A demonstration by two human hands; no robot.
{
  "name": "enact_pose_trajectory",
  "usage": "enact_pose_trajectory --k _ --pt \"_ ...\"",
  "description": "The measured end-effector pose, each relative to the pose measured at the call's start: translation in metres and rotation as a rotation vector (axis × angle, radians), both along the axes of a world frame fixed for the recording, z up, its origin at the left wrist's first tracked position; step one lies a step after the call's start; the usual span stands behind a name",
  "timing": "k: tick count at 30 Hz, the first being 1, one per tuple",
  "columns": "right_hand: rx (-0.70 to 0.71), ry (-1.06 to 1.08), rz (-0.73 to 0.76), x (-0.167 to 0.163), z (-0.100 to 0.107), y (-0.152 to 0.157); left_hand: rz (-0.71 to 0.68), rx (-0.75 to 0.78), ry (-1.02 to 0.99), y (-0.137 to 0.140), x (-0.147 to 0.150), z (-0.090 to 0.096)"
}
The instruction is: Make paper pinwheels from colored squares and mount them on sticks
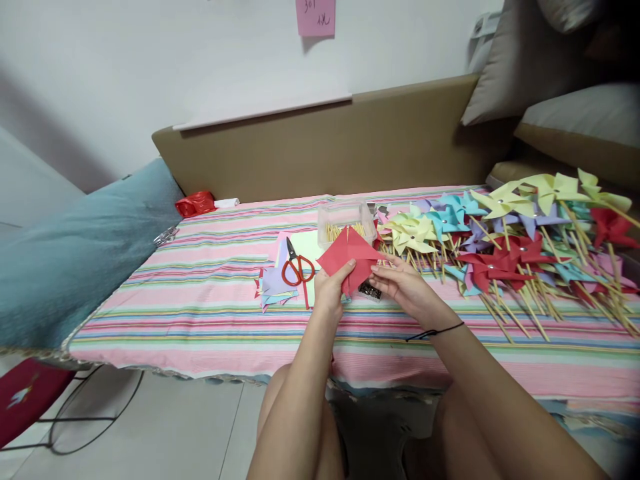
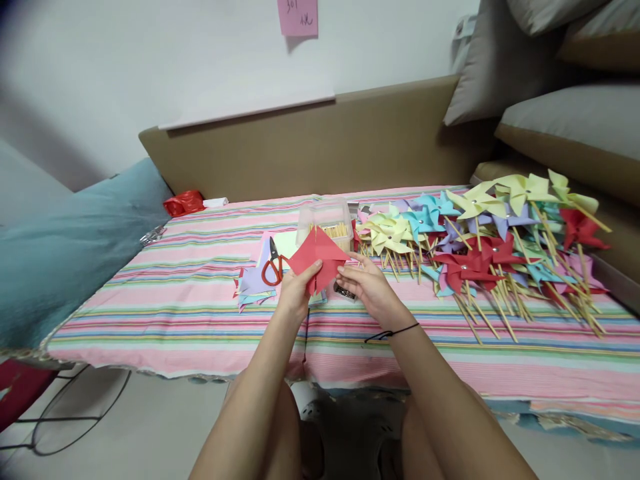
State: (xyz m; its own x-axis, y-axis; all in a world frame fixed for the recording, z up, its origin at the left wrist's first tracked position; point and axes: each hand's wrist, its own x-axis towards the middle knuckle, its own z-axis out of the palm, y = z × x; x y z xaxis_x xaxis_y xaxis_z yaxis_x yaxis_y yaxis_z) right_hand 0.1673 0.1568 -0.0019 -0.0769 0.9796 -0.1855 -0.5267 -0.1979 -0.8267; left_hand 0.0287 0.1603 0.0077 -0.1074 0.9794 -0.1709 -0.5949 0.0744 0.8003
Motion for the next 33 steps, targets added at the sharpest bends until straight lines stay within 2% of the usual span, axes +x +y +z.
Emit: enact_pose_trajectory --k 9,15,23,28,33 --pt "0.001 0.028 0.025 0.0 -0.005 0.004 -0.033 -0.042 0.035 -0.001 0.0 -0.001" --pt "-0.024 0.028 0.069 0.001 -0.005 0.004 -0.024 -0.013 0.044 -0.001 0.001 0.001" --pt "-0.049 -0.061 -0.106 0.004 0.003 0.002 0.044 -0.089 0.007 0.0 -0.002 0.001" --pt "0.022 -0.13 -0.046 0.007 0.004 0.0 0.208 -0.13 -0.058 0.002 -0.004 0.004" --pt "0.171 -0.248 0.127 0.0 0.003 -0.003 0.255 -0.167 -0.106 0.004 -0.007 0.01"
